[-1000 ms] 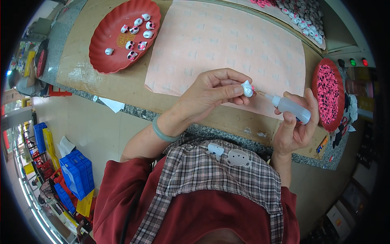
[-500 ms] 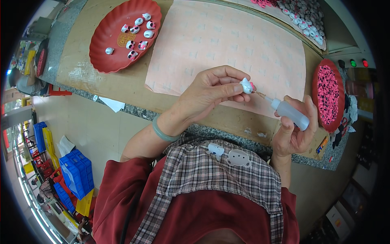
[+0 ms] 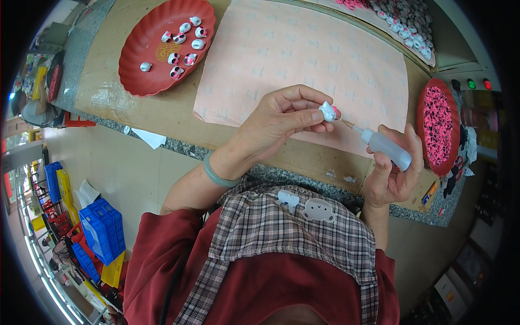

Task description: The person applies glue to figurine heads using a precision bottle applicator, attaches small accessory pieces onto them by hand, and places the assembled figurine heads onto a tray.

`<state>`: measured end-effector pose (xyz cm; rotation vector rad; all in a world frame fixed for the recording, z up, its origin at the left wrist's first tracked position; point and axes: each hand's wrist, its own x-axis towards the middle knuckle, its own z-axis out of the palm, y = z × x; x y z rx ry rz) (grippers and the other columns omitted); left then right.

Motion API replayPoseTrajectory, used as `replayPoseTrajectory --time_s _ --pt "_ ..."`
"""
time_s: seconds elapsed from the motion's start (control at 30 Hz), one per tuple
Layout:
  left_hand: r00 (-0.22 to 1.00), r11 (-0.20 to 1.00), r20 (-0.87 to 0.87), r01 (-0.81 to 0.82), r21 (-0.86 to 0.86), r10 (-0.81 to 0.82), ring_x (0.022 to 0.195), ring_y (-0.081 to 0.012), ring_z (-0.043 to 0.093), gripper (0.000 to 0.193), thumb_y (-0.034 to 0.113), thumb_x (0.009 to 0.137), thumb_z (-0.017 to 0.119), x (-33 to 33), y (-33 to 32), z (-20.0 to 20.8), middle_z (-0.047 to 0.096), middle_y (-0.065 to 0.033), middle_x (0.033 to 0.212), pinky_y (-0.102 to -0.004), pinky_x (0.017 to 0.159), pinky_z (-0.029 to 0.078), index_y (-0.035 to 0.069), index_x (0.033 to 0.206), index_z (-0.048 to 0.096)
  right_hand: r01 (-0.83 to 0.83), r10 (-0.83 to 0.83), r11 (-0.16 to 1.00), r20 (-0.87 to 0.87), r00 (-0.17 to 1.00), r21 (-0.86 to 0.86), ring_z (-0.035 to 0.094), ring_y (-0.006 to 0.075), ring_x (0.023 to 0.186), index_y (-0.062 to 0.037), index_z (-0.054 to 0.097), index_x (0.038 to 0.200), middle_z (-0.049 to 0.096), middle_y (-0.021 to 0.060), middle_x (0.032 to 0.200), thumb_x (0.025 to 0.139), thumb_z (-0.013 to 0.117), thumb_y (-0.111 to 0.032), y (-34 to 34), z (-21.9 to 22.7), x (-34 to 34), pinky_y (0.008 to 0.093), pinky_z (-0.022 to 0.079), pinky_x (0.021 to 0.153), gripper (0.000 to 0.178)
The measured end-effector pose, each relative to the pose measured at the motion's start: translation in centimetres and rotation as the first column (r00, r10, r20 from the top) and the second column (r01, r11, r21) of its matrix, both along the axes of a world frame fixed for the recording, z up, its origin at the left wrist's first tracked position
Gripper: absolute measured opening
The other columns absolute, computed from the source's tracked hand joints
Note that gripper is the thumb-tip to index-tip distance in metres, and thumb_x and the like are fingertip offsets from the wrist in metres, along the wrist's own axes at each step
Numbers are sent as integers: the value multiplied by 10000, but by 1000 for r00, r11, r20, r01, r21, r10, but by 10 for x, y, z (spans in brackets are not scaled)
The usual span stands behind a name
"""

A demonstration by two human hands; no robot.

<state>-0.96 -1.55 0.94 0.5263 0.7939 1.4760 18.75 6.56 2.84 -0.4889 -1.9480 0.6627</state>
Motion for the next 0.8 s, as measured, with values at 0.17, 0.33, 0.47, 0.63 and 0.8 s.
replayPoseTrajectory --time_s 0.17,0.33,0.47,0.63,0.8 --pt "1000 1000 -20 -18 9 18 903 -195 646 241 50 885 578 -1 0 -2 635 -148 1033 -268 798 537 -19 1115 568 -22 22 1000 11 1000 8 598 184 711 60 392 1288 616 205 973 907 574 -186 1 0 -1 271 510 611 488" --pt "998 999 -60 -27 29 29 916 -200 642 242 58 890 572 0 1 -4 631 -159 1052 -274 815 534 -16 1120 565 -14 14 1000 50 999 0 595 183 711 59 396 1286 616 205 973 905 571 -167 1 1 -1 272 509 609 476" --pt "1000 999 15 -3 34 3 918 -203 642 236 55 895 560 -1 1 -7 627 -171 1065 -275 824 533 -14 1120 562 -12 12 999 11 1000 -45 609 204 757 66 403 1274 615 208 978 887 599 -176 0 1 -1 289 512 649 496" --pt "986 999 161 46 27 -50 915 -199 643 227 41 897 542 -2 0 -7 618 -198 1077 -277 824 536 -15 1116 558 -42 27 987 -96 995 -154 634 242 856 82 411 1256 612 216 996 858 655 -203 0 -2 -1 318 518 741 547" --pt "978 998 200 60 20 -63 915 -196 644 230 36 895 536 -3 1 -8 609 -222 1086 -280 825 538 -22 1117 553 -53 38 987 -103 994 -151 633 242 858 84 409 1255 607 222 1011 862 650 -204 0 -4 0 317 515 745 544"
